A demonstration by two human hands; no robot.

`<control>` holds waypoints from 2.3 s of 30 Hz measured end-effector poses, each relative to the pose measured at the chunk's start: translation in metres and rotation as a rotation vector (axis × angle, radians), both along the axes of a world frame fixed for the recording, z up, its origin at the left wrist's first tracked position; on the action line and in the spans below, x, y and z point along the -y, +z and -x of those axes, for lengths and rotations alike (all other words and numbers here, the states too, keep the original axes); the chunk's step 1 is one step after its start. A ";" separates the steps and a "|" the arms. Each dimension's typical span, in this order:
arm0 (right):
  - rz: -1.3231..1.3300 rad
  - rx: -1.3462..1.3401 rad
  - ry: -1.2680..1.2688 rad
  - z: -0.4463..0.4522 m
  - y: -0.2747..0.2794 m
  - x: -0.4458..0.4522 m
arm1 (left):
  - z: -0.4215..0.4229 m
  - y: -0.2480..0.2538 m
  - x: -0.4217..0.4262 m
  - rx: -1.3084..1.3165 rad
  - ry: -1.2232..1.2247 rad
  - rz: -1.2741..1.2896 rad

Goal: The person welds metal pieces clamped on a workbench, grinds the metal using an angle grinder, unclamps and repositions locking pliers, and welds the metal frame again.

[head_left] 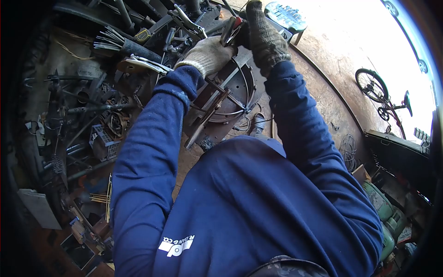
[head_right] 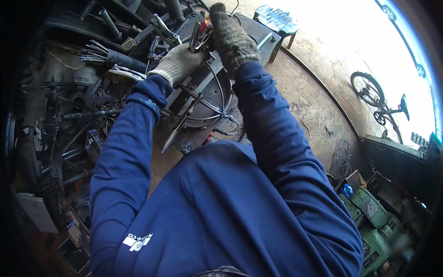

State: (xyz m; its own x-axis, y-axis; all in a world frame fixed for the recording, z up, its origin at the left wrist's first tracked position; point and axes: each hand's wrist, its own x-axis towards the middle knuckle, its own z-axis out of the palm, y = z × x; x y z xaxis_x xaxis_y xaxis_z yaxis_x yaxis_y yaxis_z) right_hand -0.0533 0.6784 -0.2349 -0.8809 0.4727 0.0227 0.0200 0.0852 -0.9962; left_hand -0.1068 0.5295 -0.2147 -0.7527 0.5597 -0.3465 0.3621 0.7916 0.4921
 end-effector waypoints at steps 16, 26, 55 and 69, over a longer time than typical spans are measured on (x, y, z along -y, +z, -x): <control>-0.282 0.059 0.375 0.010 0.022 -0.035 | -0.007 0.016 -0.003 0.043 0.076 0.053; -0.199 0.222 -0.079 0.023 -0.003 0.021 | 0.033 -0.066 0.008 -0.561 -0.562 -0.010; 0.008 0.165 0.026 0.011 -0.014 -0.012 | -0.001 0.005 -0.005 -0.016 0.019 0.105; 0.020 -0.075 0.344 0.028 -0.033 -0.039 | -0.002 0.003 -0.002 0.023 0.062 0.016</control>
